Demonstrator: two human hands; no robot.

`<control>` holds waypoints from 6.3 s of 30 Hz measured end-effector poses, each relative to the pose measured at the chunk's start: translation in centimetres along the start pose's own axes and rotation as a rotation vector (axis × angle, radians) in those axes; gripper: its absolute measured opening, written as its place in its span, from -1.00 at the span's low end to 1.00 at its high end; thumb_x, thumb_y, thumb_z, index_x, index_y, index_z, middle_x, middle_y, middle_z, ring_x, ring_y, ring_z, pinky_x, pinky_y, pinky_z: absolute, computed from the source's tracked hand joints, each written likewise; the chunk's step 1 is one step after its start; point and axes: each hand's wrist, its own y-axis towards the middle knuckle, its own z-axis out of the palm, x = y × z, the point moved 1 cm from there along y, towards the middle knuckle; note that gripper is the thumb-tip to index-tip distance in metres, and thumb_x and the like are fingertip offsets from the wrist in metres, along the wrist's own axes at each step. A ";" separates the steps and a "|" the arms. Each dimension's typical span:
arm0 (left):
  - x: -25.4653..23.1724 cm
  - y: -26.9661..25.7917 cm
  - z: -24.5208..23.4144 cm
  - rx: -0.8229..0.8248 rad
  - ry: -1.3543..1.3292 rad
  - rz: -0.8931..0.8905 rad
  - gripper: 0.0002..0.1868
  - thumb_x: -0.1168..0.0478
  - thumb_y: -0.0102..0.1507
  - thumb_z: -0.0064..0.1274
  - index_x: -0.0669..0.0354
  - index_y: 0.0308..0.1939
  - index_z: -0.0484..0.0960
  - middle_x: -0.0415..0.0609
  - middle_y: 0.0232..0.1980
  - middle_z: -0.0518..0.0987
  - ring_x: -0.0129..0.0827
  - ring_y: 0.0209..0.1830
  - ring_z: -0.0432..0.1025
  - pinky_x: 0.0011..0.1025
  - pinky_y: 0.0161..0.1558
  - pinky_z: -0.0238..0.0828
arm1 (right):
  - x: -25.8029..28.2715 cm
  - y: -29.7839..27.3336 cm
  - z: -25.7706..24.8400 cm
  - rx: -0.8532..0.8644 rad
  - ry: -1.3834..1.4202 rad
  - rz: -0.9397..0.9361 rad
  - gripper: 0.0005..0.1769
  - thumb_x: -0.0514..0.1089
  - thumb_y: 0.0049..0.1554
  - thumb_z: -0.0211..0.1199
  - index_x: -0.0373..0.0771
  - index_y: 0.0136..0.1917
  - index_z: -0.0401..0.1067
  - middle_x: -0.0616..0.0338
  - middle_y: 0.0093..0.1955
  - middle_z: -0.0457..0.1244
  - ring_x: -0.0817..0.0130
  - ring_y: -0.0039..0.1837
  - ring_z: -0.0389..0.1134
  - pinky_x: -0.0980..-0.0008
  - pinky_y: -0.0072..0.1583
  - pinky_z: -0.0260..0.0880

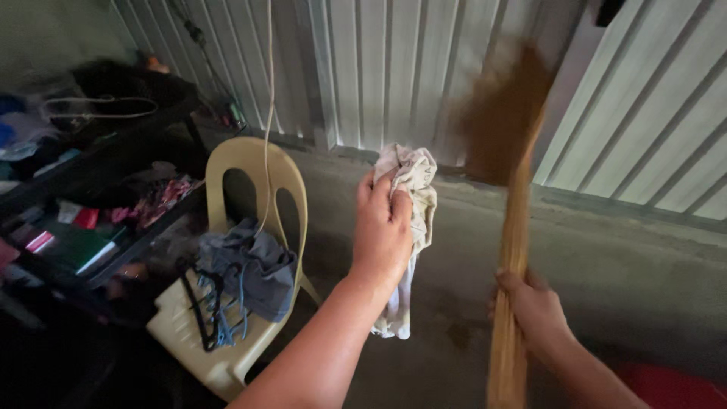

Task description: The person holds a cloth and repeatedly hits it with a broom to remove dust or debris. The person then places the cloth on a shelf and briefly handles other items in a basket.

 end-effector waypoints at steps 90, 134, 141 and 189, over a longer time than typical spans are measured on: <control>1.7 8.7 -7.9 -0.016 -0.067 0.173 -0.64 0.23 0.37 -0.13 0.32 0.21 0.51 0.30 0.33 0.36 0.18 0.26 0.35 -0.12 0.28 0.26 | 14.6 -1.3 11.7 0.023 -0.512 -0.660 -0.04 0.07 0.07 0.38 0.18 0.63 -0.01 0.10 0.06 0.39 0.29 -0.25 0.43 0.29 -0.16 0.52; -0.1 16.6 1.2 0.336 -0.212 0.055 -0.40 -0.20 0.35 -0.10 0.18 0.21 0.63 0.35 0.31 0.40 0.10 0.38 0.28 -0.13 0.37 0.23 | 21.1 -8.9 6.7 0.109 -0.232 -0.506 -0.07 0.01 0.16 0.24 0.11 0.67 -0.14 0.04 -0.22 0.31 0.25 -0.34 0.28 0.20 -0.29 0.43; 1.6 15.2 0.3 0.165 -0.091 0.066 -0.58 0.04 0.34 -0.04 0.22 0.14 0.65 0.32 0.23 0.44 0.08 0.21 0.41 -0.22 0.28 0.33 | 24.5 -5.6 5.6 -0.192 0.165 -0.568 -0.16 -0.04 0.21 0.19 -0.10 0.67 -0.03 0.08 -0.11 0.28 0.41 -0.28 0.32 0.33 -0.26 0.47; 0.9 15.4 -1.1 -0.011 -0.147 0.200 -0.64 0.18 0.34 -0.01 0.27 0.17 0.63 0.26 0.29 0.39 0.07 0.27 0.36 -0.21 0.28 0.31 | 25.9 -0.8 10.2 0.014 0.095 -0.607 -0.13 -0.02 0.09 0.31 -0.19 0.57 0.04 0.01 -0.12 0.39 0.29 -0.23 0.45 0.27 -0.18 0.56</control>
